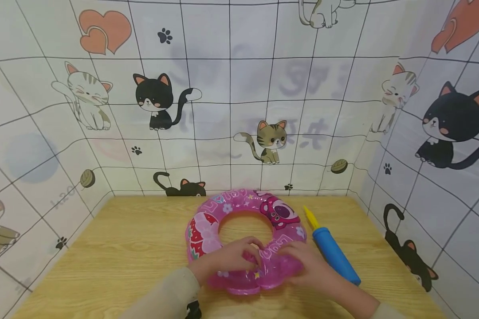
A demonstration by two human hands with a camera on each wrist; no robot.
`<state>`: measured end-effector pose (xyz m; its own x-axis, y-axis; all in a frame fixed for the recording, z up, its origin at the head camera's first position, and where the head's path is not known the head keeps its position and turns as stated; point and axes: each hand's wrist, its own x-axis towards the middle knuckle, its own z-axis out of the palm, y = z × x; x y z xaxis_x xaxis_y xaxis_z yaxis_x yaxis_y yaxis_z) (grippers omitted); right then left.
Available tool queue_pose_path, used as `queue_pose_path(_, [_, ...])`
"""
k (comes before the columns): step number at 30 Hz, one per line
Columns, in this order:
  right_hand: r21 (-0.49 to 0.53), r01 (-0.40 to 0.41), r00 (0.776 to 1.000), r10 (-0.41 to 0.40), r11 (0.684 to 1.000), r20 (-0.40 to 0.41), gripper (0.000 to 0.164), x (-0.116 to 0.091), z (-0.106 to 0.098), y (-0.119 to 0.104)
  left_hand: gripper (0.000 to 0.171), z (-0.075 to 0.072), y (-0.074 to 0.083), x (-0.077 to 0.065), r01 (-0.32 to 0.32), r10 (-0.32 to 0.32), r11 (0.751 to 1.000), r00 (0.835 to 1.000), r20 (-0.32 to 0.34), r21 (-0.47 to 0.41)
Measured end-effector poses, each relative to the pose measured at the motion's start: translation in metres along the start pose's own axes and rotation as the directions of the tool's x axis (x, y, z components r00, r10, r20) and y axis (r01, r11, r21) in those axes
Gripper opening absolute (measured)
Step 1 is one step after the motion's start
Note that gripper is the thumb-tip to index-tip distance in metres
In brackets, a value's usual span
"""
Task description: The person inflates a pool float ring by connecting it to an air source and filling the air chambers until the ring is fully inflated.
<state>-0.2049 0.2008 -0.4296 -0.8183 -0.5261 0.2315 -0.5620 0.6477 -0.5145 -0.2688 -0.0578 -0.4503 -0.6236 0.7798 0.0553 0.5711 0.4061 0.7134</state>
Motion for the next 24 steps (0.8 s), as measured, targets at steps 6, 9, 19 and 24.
queue_pose_path(6, [-0.014, 0.058, 0.997, -0.057, 0.998, 0.043, 0.041, 0.006, 0.015, -0.011, 0.007, -0.002, -0.005, 0.002, -0.032, 0.033, 0.999, 0.999, 0.033, -0.018])
queue_pose_path(9, [-0.054, 0.159, 0.987, -0.159, 0.986, -0.005, 0.036, 0.01, 0.022, -0.012, 0.008, -0.001, -0.009, 0.002, -0.035, 0.036, 0.999, 0.998, 0.044, -0.028])
queue_pose_path(19, [-0.084, 0.21, 0.969, -0.219, 0.974, -0.111, 0.025, 0.021, 0.044, -0.005, 0.009, 0.0, -0.012, 0.002, -0.029, 0.033, 0.997, 0.998, 0.057, -0.069])
queue_pose_path(24, [-0.069, 0.137, 0.987, -0.142, 0.988, -0.072, 0.021, 0.022, 0.047, -0.01, 0.009, 0.0, -0.011, 0.002, 0.004, 0.003, 0.994, 0.997, 0.073, -0.105])
